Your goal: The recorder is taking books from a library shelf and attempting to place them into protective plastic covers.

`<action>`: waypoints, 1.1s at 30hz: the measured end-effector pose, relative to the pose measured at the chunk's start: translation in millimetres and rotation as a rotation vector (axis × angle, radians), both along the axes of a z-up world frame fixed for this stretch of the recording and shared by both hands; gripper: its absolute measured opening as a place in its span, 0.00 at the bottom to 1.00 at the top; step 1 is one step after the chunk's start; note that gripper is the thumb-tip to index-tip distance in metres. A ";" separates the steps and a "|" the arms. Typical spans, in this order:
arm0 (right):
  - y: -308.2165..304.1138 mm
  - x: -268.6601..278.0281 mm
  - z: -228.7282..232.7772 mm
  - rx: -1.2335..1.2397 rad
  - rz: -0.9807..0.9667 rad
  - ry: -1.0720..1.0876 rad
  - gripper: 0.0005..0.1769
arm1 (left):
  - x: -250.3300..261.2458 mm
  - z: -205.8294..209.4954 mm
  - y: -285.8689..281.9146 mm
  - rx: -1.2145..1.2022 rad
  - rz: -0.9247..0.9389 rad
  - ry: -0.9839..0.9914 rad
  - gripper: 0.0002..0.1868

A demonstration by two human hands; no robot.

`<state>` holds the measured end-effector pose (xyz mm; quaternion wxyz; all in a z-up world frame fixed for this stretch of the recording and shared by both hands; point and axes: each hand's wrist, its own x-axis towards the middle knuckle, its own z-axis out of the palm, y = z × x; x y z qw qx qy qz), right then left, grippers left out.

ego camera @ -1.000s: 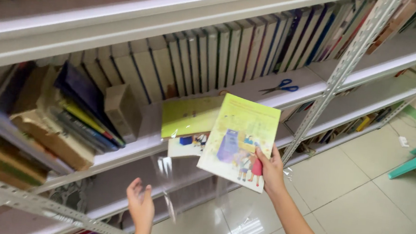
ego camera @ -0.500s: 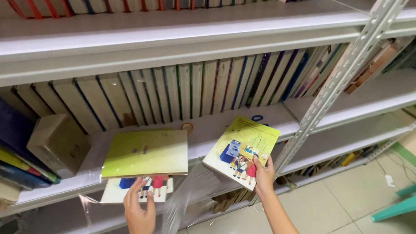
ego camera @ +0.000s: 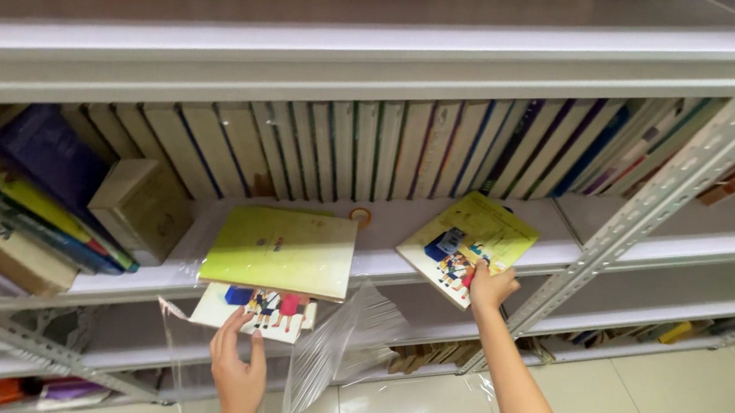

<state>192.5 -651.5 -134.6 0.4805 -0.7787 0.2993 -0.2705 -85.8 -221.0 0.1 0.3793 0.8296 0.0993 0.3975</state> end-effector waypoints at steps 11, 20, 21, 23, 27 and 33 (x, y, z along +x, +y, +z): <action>209.0 -165.0 170.1 -0.607 0.729 -0.622 0.18 | -5.9 -15.6 61.8 0.031 0.020 0.105 0.17; 304.9 -201.7 158.1 -0.729 1.036 -0.536 0.10 | -5.9 7.3 89.7 0.117 -0.053 0.301 0.15; 306.7 -202.2 160.5 -0.773 1.003 -0.523 0.11 | -6.1 14.7 87.7 0.150 -0.047 0.329 0.15; 312.7 -204.6 165.3 -0.794 0.963 -0.522 0.13 | -3.6 19.7 88.8 0.192 -0.061 0.358 0.15; 320.6 -207.2 172.3 -0.892 0.846 -0.514 0.17 | 7.6 17.7 90.6 0.299 -0.142 0.255 0.14; 324.2 -200.7 144.4 -1.013 0.855 -0.364 0.19 | 51.9 16.8 87.2 0.521 -0.304 0.088 0.25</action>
